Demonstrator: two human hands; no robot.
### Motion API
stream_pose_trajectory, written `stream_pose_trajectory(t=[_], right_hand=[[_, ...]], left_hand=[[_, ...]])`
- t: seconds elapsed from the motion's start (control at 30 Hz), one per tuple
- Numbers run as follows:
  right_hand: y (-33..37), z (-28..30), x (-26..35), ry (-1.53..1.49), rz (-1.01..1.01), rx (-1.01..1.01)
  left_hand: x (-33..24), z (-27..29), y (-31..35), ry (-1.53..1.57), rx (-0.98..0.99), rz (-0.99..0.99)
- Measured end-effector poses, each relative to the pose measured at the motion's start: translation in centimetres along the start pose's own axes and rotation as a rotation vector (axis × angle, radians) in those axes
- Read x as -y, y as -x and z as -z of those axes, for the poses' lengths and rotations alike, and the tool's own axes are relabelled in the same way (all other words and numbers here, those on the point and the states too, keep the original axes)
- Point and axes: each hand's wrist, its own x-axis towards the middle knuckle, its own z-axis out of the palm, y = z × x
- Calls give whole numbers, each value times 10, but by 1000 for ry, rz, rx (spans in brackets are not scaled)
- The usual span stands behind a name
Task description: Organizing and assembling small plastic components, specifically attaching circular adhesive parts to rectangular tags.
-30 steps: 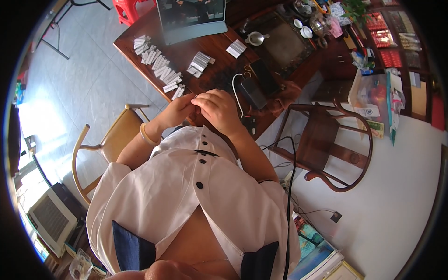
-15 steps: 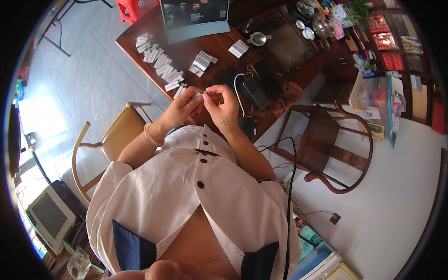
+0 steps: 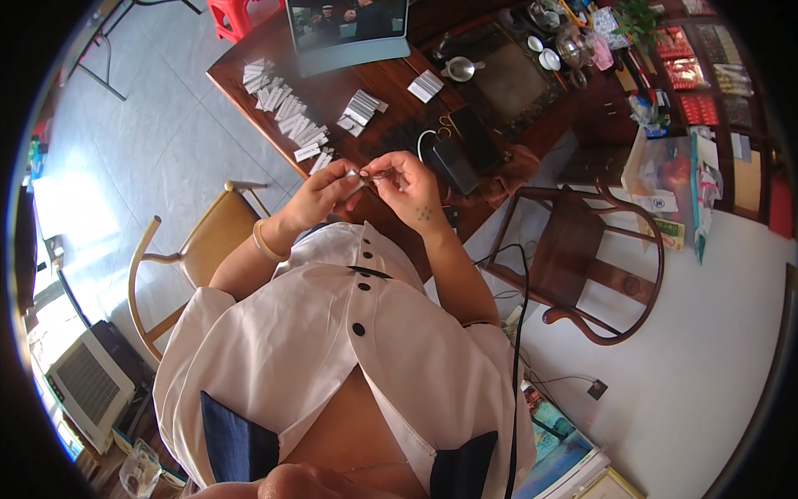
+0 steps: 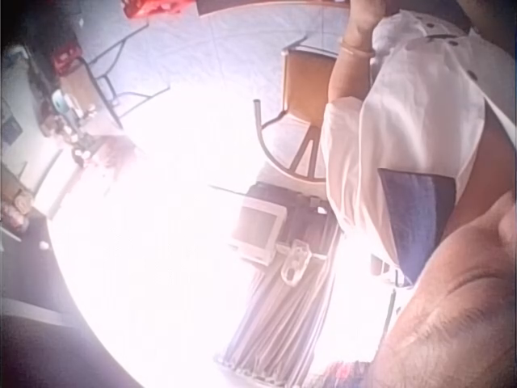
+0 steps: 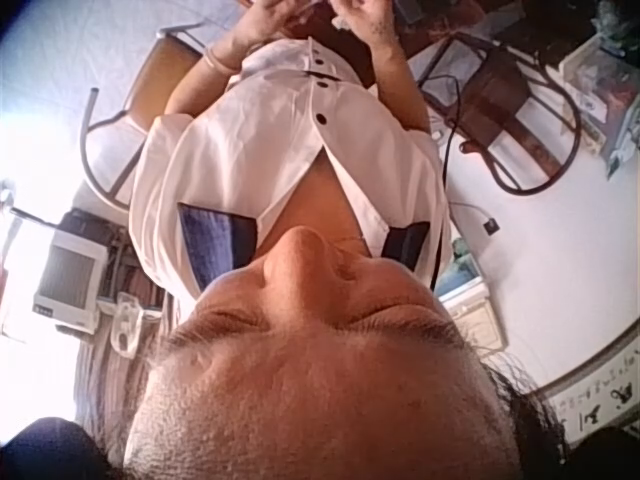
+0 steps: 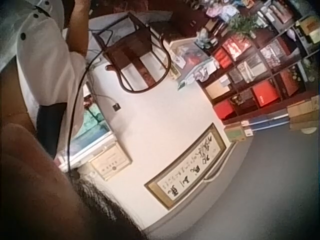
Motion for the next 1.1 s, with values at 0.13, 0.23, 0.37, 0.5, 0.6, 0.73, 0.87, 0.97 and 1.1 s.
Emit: stream_pose_trajectory(t=[0.13, 0.23, 0.37, 0.5, 0.6, 0.73, 0.87, 0.97, 1.1], right_hand=[[-1, 3, 6, 192, -2, 44], [-4, 3, 18, 304, 23, 81], [-8, 6, 23, 357, 73, 136], [-7, 7, 17, 351, 76, 124], [-10, 10, 18, 415, 177, 162], [-10, 6, 21, 472, 220, 167], [-5, -8, 18, 510, 136, -50], [-2, -15, 14, 542, 154, -133], [2, -17, 10, 518, 112, -179]], left_hand=[[-3, -2, 2, 50, 2, 51], [-7, -4, 4, 86, 10, 77], [-3, -1, 4, 158, 80, 77], [-3, -3, 4, 201, 88, 85], [-5, -5, 5, 178, 71, 80], [-6, -6, 7, 127, 62, 65], [-5, -14, 7, -74, -62, 72], [-7, -17, 6, -188, -110, 62], [0, -14, 7, -357, -176, -17]])
